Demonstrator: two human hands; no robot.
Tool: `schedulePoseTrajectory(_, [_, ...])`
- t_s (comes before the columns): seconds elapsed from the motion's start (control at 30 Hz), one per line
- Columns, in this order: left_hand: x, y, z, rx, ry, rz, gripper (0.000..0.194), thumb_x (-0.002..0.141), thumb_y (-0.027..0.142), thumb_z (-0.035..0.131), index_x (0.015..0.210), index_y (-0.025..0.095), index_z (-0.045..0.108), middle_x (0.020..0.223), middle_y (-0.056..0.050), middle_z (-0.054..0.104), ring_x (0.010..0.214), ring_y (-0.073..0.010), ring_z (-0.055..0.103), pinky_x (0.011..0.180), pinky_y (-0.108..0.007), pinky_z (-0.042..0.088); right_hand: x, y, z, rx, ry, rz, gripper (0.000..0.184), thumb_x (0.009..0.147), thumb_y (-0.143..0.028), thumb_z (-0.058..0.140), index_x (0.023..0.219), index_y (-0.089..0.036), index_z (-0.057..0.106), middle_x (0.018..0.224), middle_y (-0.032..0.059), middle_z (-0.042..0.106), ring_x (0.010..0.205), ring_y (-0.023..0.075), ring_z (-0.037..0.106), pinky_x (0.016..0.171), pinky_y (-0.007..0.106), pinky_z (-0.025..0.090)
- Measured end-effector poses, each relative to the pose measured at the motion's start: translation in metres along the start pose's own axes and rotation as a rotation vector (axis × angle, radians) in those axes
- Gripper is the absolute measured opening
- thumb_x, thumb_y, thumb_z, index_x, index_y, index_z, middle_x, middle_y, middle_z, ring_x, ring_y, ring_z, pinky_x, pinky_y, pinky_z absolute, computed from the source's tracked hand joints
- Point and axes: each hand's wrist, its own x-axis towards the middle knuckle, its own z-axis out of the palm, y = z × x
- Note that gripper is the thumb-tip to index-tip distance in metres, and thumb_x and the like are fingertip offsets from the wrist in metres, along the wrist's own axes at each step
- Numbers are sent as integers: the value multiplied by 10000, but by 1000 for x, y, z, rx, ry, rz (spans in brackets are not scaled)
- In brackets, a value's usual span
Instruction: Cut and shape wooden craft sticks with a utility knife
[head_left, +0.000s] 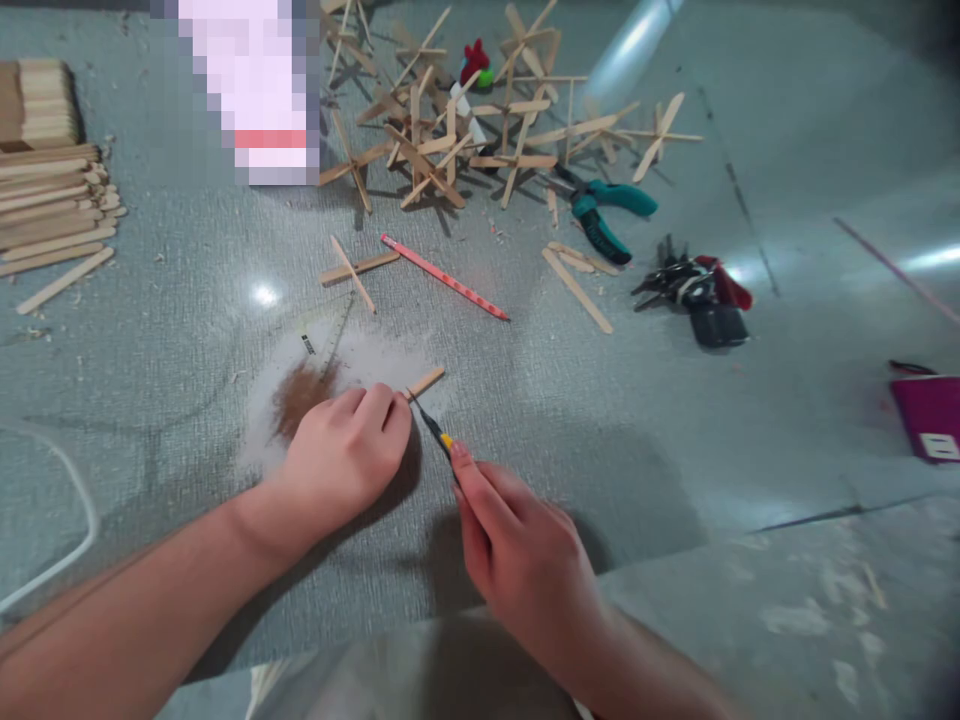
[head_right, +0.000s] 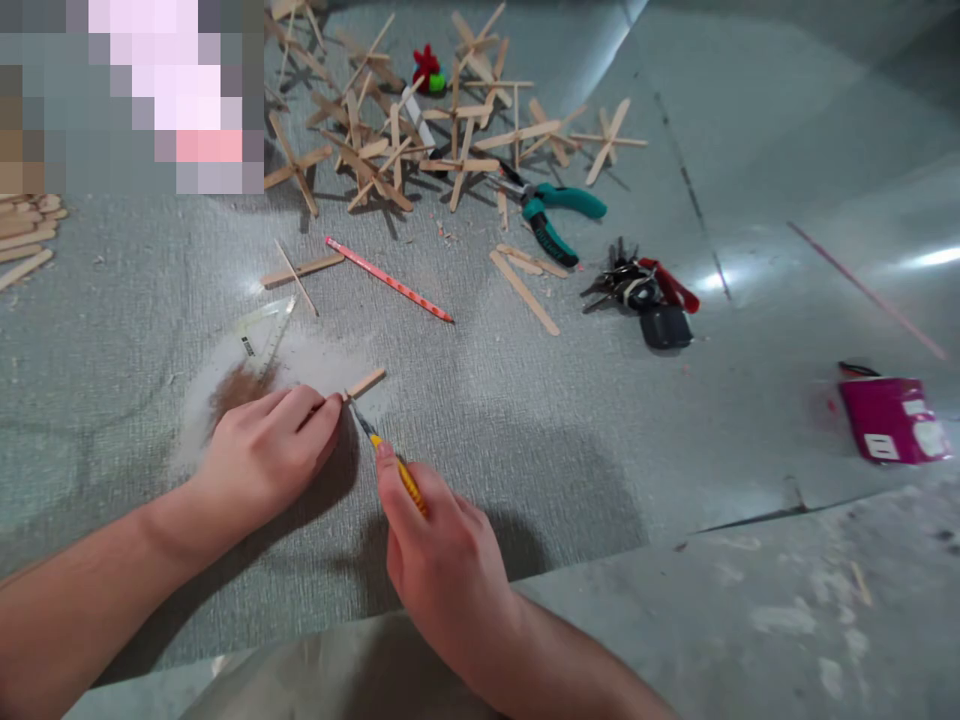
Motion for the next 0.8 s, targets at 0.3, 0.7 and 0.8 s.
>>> schedulePoseTrajectory(0.3, [7, -3, 2, -31, 12, 31, 353, 1025, 58, 421, 748, 169, 608, 689, -33, 566, 587, -173, 520, 497, -319, 382, 7, 1, -1, -69, -101, 14, 373, 1047, -137, 426, 1330, -105, 666, 847, 73, 736, 574, 161, 662, 443, 245, 489])
schedulePoseTrajectory(0.7, [10, -10, 10, -131, 22, 12, 354, 999, 47, 414, 724, 178, 596, 716, -23, 549, 639, -157, 508, 590, -304, 439, 14, 2, 6, -163, 6, 8, 346, 1076, -191, 463, 1287, -169, 735, 720, 16, 625, 527, 113, 502, 445, 238, 355])
schedulePoseTrajectory(0.8, [11, -10, 10, -130, 46, 7, 323, 964, 51, 456, 704, 181, 596, 704, -28, 555, 617, -163, 500, 568, -314, 417, 15, 2, 11, -191, 38, -14, 347, 1079, -180, 454, 1261, -167, 749, 700, 11, 595, 517, 115, 480, 446, 249, 327])
